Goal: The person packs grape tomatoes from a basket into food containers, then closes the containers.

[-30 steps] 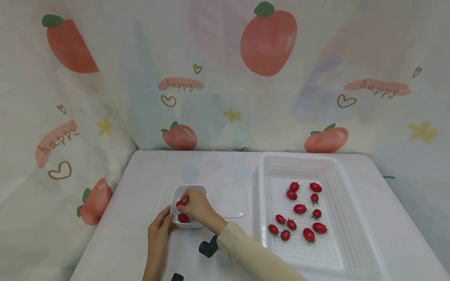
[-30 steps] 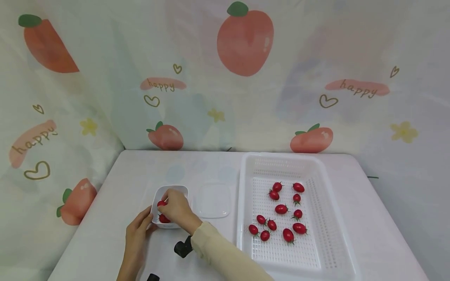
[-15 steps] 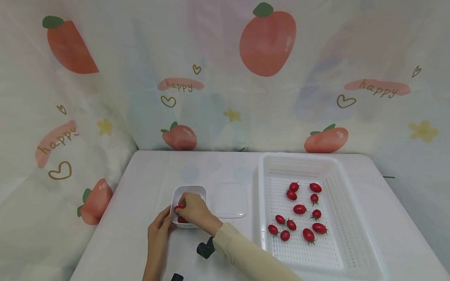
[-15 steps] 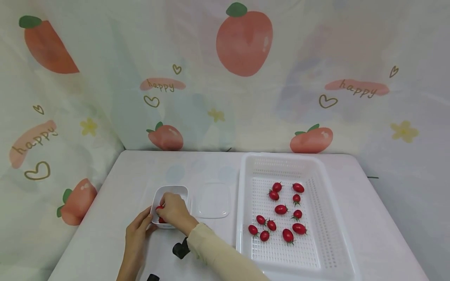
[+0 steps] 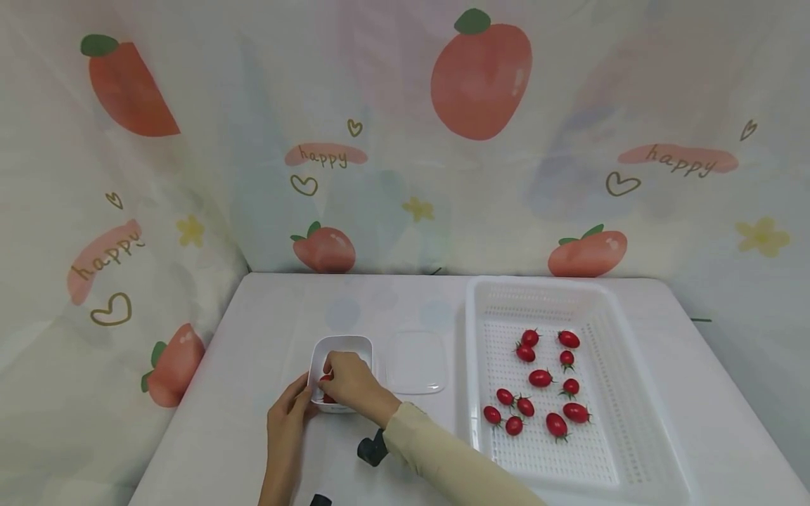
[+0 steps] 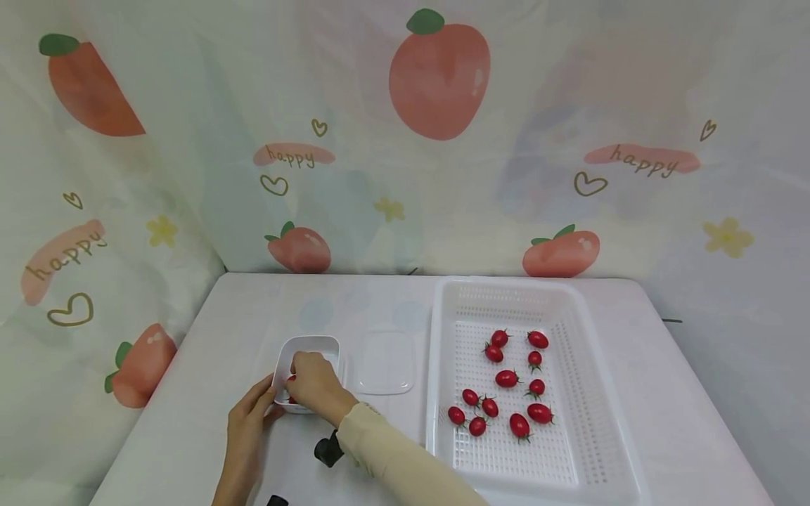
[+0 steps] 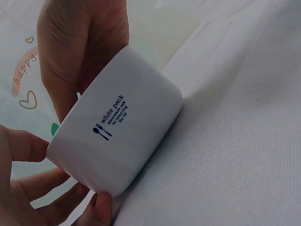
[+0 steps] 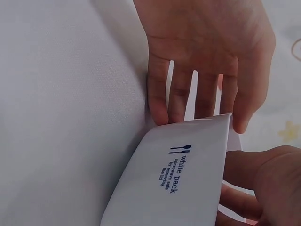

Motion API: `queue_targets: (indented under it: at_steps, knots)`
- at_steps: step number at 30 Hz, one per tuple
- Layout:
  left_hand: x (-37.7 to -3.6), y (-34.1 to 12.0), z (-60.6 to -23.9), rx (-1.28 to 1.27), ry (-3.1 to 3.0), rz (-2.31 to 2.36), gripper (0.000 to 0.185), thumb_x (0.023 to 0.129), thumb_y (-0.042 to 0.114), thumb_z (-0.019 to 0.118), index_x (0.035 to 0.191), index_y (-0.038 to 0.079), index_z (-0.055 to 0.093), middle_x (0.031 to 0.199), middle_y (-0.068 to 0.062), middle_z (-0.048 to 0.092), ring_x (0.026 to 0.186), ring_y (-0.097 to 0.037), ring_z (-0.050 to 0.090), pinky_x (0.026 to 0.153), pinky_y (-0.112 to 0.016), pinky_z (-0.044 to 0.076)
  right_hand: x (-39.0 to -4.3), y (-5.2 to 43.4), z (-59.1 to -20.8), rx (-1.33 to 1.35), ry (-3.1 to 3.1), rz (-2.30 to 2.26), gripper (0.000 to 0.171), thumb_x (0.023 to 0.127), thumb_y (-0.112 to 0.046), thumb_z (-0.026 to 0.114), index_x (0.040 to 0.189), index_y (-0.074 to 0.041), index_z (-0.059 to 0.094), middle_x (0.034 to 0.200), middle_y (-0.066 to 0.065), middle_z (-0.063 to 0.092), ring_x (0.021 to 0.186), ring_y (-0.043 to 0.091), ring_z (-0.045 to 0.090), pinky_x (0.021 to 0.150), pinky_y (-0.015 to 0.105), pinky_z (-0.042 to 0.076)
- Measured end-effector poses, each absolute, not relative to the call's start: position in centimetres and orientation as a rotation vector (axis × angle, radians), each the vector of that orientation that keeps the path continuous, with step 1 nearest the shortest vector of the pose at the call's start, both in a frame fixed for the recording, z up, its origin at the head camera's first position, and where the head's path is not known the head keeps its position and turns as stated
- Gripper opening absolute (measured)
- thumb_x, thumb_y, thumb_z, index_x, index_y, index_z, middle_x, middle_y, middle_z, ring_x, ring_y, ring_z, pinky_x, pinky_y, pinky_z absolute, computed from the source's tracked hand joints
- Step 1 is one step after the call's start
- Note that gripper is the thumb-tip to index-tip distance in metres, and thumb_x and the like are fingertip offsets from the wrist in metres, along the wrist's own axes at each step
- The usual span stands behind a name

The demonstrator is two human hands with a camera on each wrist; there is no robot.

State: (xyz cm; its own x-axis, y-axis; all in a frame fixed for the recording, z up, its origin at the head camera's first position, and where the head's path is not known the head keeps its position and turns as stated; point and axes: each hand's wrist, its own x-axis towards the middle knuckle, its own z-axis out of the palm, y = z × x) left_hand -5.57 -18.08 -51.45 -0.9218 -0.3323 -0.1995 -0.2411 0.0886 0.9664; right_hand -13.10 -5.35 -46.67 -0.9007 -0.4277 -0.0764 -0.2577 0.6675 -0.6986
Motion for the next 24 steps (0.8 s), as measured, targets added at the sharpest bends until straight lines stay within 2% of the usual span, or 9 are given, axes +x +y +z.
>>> queue_targets:
  at_steps: [8, 12, 17, 20, 24]
  knots:
    - [-5.5, -18.0, -51.3, 0.618, -2.267, -1.989, 0.044, 0.11, 0.029, 0.051, 0.149, 0.009, 0.057, 0.153, -0.013, 0.058, 0.105, 0.003, 0.061, 0.086, -0.012, 0.055, -13.0, -4.8, -46.1, -0.617, 2.721, -0.981, 0.018, 0.092, -0.012, 0.077, 0.101, 0.001, 0.067, 0.077, 0.005, 0.063, 0.067, 0.011, 0.048, 0.056, 0.021, 0.038]
    - [-5.5, -17.9, -51.4, 0.612, -2.268, -1.981, 0.044, 0.11, 0.03, 0.052, 0.149, 0.011, 0.058, 0.152, -0.012, 0.059, 0.108, 0.002, 0.063, 0.087, -0.013, 0.057, -12.8, -4.2, -45.5, -0.637, 2.743, -0.974, 0.021, 0.093, -0.012, 0.075, 0.107, 0.002, 0.068, 0.085, 0.01, 0.069, 0.073, 0.013, 0.055, 0.062, 0.022, 0.046]
    - [-5.5, -17.9, -51.5, 0.622, -2.266, -1.977, 0.043, 0.11, 0.029, 0.052, 0.149, 0.011, 0.058, 0.151, -0.011, 0.06, 0.105, 0.002, 0.063, 0.086, -0.013, 0.057, -12.3, -3.4, -44.6, -0.631, 2.733, -1.044, 0.021, 0.094, -0.011, 0.073, 0.11, 0.002, 0.069, 0.102, 0.016, 0.073, 0.086, 0.021, 0.067, 0.074, 0.028, 0.057]
    - [-5.6, -17.9, -51.5, 0.627, -2.27, -1.971, 0.043, 0.11, 0.028, 0.052, 0.149, 0.011, 0.058, 0.152, -0.011, 0.06, 0.104, 0.001, 0.062, 0.086, -0.012, 0.057, -12.1, -2.9, -44.0, -0.62, 2.732, -1.082, 0.022, 0.094, -0.012, 0.073, 0.111, 0.001, 0.069, 0.105, 0.017, 0.074, 0.091, 0.025, 0.07, 0.077, 0.032, 0.059]
    - [-5.6, -17.9, -51.5, 0.621, -2.275, -1.974, 0.044, 0.11, 0.029, 0.051, 0.15, 0.01, 0.057, 0.154, -0.011, 0.057, 0.114, -0.003, 0.062, 0.087, -0.012, 0.057, -11.9, -2.3, -43.3, -0.595, 2.726, -1.12, 0.025, 0.094, -0.015, 0.075, 0.113, 0.0, 0.069, 0.107, 0.017, 0.074, 0.093, 0.026, 0.07, 0.077, 0.032, 0.06]
